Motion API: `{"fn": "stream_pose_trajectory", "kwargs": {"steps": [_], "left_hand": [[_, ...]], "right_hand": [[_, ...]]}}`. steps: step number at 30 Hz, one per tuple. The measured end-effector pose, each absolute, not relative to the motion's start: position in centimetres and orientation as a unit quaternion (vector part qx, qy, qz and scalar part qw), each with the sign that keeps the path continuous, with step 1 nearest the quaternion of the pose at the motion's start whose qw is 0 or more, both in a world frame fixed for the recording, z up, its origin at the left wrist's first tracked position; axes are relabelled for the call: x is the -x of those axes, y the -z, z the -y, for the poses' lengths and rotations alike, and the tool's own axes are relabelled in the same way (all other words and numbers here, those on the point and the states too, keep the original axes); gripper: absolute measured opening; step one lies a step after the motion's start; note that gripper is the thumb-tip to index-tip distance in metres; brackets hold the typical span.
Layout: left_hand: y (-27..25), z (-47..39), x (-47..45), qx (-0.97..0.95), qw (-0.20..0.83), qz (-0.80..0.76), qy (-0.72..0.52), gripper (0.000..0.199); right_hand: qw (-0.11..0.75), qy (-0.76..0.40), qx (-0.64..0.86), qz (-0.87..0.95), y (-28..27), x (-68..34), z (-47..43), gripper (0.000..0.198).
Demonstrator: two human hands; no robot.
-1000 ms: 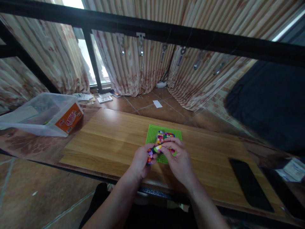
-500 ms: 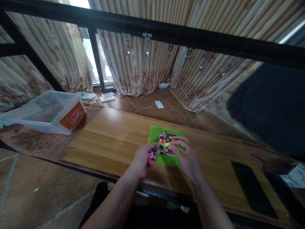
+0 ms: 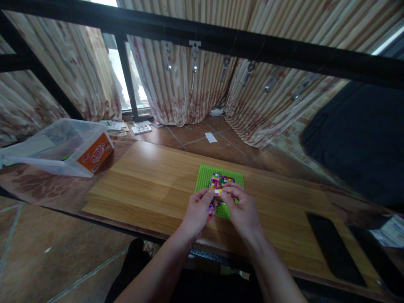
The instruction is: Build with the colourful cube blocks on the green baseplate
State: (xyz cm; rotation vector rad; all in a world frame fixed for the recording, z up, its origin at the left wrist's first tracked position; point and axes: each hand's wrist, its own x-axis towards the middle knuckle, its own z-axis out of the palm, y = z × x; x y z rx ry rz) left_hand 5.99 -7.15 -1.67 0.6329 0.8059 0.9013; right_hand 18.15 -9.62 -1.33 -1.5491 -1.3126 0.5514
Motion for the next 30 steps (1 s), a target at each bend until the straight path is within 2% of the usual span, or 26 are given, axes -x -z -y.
{"fn": "stream_pose_trajectory", "kwargs": {"steps": [7,11,16,22,26,30], "left_hand": [[1.7,7.3,-6.2,-0.294,0.754,-0.387,-0.443,0.030],[1.3,7.1,-5.8,-0.226,0.802,-0.364,-0.417,0.027],[1.2,6.7,-5.4,-0.123,0.870,-0.306,-0.367,0.019],[0.9,5.6,-4.0,-0.056,0.874,-0.290,-0.385,0.011],[0.5,5.0,-3.1,-0.055,0.866,-0.290,-0.403,0.009],[0.6,5.1,-3.0,-0.063,0.864,-0.300,-0.399,0.010]], "right_hand": [[0.512,-0.262,0.638,0.512,1.4,-17.8,9.4,0.020],[0.524,-0.275,0.637,0.493,1.5,-17.2,9.4,0.021],[0.514,-0.234,0.643,0.518,1.4,-17.5,9.5,0.020],[0.442,-0.091,0.669,0.590,1.0,-20.3,9.7,0.016],[0.376,-0.071,0.675,0.632,1.7,-20.9,9.7,0.017],[0.353,-0.054,0.673,0.648,2.4,-20.5,9.5,0.015]]}}
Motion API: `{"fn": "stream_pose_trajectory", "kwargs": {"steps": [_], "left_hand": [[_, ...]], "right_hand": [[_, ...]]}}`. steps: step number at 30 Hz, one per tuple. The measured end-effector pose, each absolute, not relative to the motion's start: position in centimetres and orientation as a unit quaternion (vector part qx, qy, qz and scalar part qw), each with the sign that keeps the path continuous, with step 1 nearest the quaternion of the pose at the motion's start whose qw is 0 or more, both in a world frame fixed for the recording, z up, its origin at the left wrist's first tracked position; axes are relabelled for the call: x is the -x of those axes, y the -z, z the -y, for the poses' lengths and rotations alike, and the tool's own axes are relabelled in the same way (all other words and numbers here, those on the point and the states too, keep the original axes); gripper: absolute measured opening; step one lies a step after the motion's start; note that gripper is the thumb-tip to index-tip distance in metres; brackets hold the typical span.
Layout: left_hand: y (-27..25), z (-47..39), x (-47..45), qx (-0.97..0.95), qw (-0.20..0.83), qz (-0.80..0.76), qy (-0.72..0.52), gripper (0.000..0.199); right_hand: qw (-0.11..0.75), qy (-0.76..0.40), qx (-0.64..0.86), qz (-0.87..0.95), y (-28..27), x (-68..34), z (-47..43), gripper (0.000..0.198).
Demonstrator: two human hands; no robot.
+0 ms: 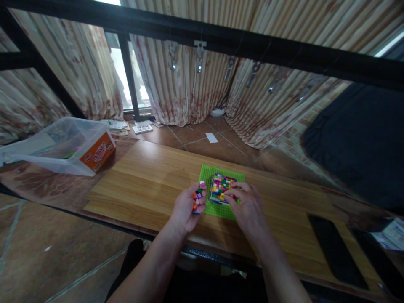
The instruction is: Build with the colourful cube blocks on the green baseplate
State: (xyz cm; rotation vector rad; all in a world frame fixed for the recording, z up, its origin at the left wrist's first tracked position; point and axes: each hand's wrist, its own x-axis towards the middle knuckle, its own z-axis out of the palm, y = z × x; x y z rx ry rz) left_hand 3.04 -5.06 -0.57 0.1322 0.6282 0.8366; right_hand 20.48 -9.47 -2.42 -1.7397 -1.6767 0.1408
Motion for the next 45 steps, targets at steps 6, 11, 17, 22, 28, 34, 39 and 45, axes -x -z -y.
{"fn": "stream_pose_trajectory", "kwargs": {"steps": [6,11,17,22,28,34,39,45], "left_hand": [[0.8,5.2,-3.0,-0.077,0.865,-0.303,-0.392,0.009],[0.7,5.1,-3.0,-0.073,0.865,-0.308,-0.391,0.011],[0.7,5.1,-3.1,-0.071,0.865,-0.309,-0.389,0.014],[0.7,5.3,-3.3,-0.074,0.868,-0.310,-0.380,0.012],[0.8,5.4,-3.5,-0.071,0.869,-0.322,-0.367,0.014],[0.9,5.7,-3.9,-0.096,0.864,-0.339,-0.360,0.014],[1.0,6.0,-4.3,-0.109,0.856,-0.357,-0.357,0.013],[1.4,6.0,-4.6,-0.134,0.849,-0.362,-0.362,0.013]], "right_hand": [[0.384,-0.061,0.694,0.606,3.4,-20.3,8.9,0.011],[0.424,-0.086,0.700,0.568,3.7,-20.4,8.6,0.006],[0.435,-0.112,0.707,0.546,3.5,-20.6,8.6,0.012],[0.432,-0.063,0.733,0.522,4.1,-20.5,8.3,0.018],[0.432,-0.045,0.722,0.538,4.6,-20.2,8.1,0.014],[0.386,-0.031,0.735,0.557,4.3,-19.9,8.1,0.012],[0.418,-0.013,0.715,0.561,3.6,-19.3,8.5,0.014],[0.471,-0.078,0.661,0.579,2.2,-17.6,9.1,0.022]]}}
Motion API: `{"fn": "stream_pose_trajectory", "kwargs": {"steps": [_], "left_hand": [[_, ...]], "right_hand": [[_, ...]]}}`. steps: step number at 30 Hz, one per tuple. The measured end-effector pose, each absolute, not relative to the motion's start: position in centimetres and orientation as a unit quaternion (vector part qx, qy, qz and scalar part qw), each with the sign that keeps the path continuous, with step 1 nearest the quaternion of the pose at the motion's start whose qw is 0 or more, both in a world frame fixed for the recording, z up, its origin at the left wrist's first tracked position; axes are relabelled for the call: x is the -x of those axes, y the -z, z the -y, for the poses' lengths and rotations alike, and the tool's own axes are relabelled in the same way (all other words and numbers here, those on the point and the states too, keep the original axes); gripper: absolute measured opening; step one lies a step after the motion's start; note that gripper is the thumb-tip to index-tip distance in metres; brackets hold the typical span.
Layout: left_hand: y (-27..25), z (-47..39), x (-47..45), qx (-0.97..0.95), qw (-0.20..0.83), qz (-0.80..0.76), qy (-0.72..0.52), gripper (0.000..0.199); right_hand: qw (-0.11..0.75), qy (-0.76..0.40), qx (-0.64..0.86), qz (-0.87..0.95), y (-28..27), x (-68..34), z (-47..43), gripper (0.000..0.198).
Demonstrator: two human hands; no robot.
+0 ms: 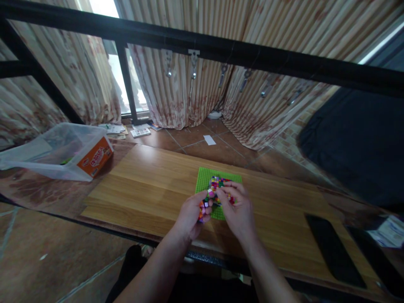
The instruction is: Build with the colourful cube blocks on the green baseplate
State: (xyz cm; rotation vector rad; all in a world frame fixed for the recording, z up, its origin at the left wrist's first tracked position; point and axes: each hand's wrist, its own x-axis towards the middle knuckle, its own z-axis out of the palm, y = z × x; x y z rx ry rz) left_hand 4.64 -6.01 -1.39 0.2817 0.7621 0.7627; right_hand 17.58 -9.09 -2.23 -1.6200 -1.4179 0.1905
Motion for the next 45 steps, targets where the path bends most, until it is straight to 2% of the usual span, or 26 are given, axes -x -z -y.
{"fn": "stream_pose_trajectory", "kwargs": {"steps": [13,24,39,45], "left_hand": [[1.8,6.7,-5.0,-0.209,0.829,-0.354,-0.379,0.026],[2.0,7.2,-5.8,-0.236,0.795,-0.383,-0.407,0.035],[1.5,7.2,-5.4,-0.224,0.804,-0.352,-0.424,0.036],[1.4,6.0,-3.9,-0.169,0.807,-0.360,-0.436,0.027]], "right_hand": [[0.515,-0.148,0.641,0.550,2.4,-16.7,9.1,0.009],[0.539,-0.160,0.664,0.493,2.2,-16.0,9.3,0.011],[0.549,-0.212,0.656,0.473,1.9,-16.3,9.2,0.015],[0.498,-0.095,0.679,0.531,1.7,-18.4,9.1,0.017]]}}
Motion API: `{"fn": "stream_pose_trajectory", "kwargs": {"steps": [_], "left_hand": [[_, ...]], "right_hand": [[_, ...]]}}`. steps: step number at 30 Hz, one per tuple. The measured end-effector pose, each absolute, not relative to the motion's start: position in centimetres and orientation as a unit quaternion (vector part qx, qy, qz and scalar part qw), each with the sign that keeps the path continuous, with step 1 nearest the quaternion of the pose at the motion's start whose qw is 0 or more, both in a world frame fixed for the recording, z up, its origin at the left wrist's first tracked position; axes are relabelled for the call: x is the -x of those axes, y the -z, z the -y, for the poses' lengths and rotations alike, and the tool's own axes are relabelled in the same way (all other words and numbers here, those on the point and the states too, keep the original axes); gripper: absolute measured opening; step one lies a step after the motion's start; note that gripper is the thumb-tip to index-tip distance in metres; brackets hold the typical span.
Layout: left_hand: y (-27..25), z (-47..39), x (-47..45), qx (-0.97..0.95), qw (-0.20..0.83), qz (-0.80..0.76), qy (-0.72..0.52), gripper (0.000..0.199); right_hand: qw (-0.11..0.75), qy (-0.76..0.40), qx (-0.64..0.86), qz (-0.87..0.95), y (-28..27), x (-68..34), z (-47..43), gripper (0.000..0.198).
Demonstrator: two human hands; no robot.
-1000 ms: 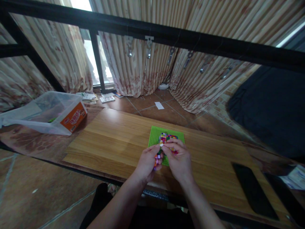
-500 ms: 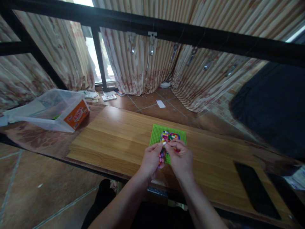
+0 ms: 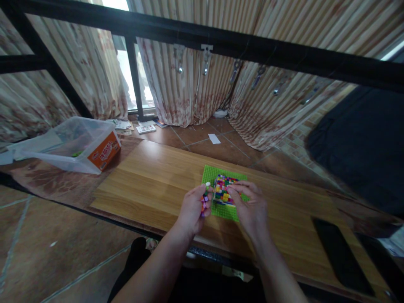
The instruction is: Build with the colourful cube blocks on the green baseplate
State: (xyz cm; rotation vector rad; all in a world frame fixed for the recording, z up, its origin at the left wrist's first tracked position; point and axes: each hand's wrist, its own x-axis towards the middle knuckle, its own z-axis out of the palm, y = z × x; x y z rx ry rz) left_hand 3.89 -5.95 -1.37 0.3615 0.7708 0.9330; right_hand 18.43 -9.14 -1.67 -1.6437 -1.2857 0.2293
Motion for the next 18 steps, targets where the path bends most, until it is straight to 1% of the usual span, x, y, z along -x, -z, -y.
{"fn": "stream_pose_trajectory", "kwargs": {"steps": [4,7,13,18], "left_hand": [[1.2,5.4,-3.0,-0.160,0.811,-0.351,-0.440,0.024],[1.0,5.5,-2.9,-0.161,0.809,-0.357,-0.439,0.023],[0.9,5.6,-3.0,-0.160,0.811,-0.361,-0.431,0.024],[1.0,5.6,-3.0,-0.163,0.809,-0.369,-0.427,0.025]], "right_hand": [[0.431,-0.071,0.683,0.586,2.8,-19.1,8.9,0.016],[0.409,-0.065,0.687,0.597,3.8,-19.1,8.7,0.014],[0.417,-0.056,0.694,0.585,4.5,-19.1,8.4,0.008],[0.434,-0.058,0.701,0.563,4.6,-19.0,8.2,0.009]]}}
